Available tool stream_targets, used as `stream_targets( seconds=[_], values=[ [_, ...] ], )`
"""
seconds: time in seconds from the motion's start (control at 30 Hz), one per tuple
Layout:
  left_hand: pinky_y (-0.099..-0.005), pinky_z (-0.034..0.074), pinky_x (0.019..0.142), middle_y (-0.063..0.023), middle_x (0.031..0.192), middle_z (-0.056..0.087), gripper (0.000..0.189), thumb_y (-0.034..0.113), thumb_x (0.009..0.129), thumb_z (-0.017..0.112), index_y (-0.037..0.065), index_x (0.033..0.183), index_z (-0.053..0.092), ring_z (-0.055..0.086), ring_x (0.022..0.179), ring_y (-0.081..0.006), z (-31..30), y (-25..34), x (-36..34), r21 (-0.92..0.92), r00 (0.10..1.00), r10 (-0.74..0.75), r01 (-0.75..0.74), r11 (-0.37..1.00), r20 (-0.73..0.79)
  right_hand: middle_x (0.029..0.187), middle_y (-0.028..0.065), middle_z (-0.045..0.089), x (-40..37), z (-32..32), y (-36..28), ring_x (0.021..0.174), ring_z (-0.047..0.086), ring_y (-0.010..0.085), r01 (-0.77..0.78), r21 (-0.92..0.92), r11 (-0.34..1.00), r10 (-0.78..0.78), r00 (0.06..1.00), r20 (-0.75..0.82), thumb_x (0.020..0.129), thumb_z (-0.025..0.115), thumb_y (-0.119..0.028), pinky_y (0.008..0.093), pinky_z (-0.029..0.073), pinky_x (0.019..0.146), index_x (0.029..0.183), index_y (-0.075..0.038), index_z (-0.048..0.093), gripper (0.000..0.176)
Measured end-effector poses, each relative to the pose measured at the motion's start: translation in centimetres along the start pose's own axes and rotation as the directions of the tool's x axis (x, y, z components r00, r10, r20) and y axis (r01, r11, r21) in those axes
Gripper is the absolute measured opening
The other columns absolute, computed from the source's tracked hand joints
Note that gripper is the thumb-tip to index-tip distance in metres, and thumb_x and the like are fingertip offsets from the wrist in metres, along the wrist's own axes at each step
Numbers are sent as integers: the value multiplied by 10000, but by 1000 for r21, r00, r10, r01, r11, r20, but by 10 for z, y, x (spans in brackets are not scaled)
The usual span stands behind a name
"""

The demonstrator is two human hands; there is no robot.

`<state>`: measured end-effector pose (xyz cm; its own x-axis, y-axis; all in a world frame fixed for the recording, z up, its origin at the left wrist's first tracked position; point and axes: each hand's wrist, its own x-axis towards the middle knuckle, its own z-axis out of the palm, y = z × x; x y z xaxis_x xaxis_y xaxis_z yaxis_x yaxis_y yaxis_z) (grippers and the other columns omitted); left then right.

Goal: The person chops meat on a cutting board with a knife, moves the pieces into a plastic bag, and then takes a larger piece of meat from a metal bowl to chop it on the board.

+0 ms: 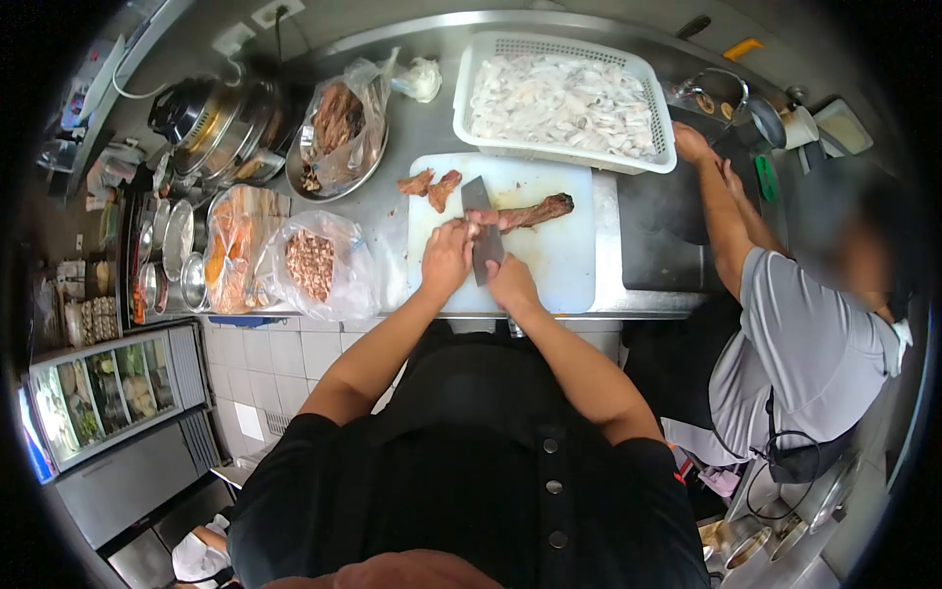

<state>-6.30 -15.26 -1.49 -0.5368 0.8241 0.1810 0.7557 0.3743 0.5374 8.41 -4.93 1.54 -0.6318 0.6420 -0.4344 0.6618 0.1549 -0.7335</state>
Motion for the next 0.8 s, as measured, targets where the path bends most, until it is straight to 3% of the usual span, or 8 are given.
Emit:
stream_targets(
  seconds=[0.07, 0.1, 0.17, 0.3, 0.4, 0.57, 0.67, 0.8],
  values=[
    [-521, 531, 927, -144, 1214, 667, 353, 114, 890, 736, 31, 1232, 705, 640, 1074, -368, 6, -4, 26, 111, 978, 45, -22, 994, -203, 898, 328, 735, -10, -7, 16, 900, 723, 531, 85, -59, 995, -85, 996, 4, 1068, 634, -294, 580, 572, 831, 1076, 80, 671, 376],
    [-521, 531, 927, -144, 1214, 667, 353, 114, 890, 736, 31, 1232, 705, 640, 1074, -368, 5, -8, 40, 109, 978, 52, -30, 994, -202, 898, 328, 735, -20, -16, 18, 900, 723, 531, 84, -57, 995, -84, 996, -4, 1068, 634, -294, 580, 572, 831, 1076, 80, 671, 376],
    [-505, 529, 907, -147, 1131, 668, 375, 82, 869, 742, 31, 1238, 701, 638, 1025, -385, -4, -15, 67, 302, 951, 14, 85, 950, -310, 920, 352, 722, -44, -39, 17, 884, 710, 543, 17, -79, 997, -15, 1000, 21, 1065, 645, -290, 580, 567, 819, 1094, 70, 677, 362],
    [-466, 523, 941, -125, 1259, 673, 364, 98, 875, 729, 55, 1234, 694, 636, 1128, -345, -16, 5, 84, 213, 970, 19, 34, 977, -242, 878, 335, 718, -73, -65, 63, 861, 722, 514, 154, -29, 988, -157, 965, -208, 1064, 655, -276, 558, 568, 791, 1107, 56, 671, 335],
    [-524, 509, 956, -142, 1188, 670, 467, 21, 829, 710, 73, 1293, 686, 631, 1149, -385, -1, 42, 67, -56, 950, 311, -309, 949, 24, 800, 279, 709, -88, -90, 60, 710, 734, 428, -113, 101, 988, 131, 973, -190, 1075, 655, -274, 509, 572, 665, 1101, 51, 659, 326],
    [-522, 465, 1099, -142, 1384, 658, 585, -8, 800, 695, 103, 1374, 663, 605, 1286, -383, 3, 37, 58, -87, 956, 150, -131, 987, 254, 745, 207, 689, -91, -103, 51, 475, 660, 269, -166, 170, 971, 190, 972, -136, 1095, 635, -281, 429, 525, 464, 1094, 57, 640, 338],
    [-543, 374, 1235, -187, 1520, 586, 623, 43, 893, 690, 53, 1505, 577, 512, 1455, -383, 7, 7, 26, -225, 963, 122, -67, 972, 240, 750, 207, 695, -86, -92, 43, 485, 668, 279, -162, 237, 958, 186, 979, -79, 1091, 633, -270, 423, 541, 464, 1084, 76, 626, 347],
    [-555, 264, 1317, -242, 1680, 408, 735, 216, 994, 696, -19, 1628, 407, 365, 1581, -405, -13, 23, -14, -91, 978, 86, -69, 993, 191, 635, 105, 619, -75, -83, 28, 446, 606, 202, -155, 188, 970, 169, 984, -55, 1099, 626, -251, 379, 517, 430, 1108, 53, 628, 304]
  ],
)
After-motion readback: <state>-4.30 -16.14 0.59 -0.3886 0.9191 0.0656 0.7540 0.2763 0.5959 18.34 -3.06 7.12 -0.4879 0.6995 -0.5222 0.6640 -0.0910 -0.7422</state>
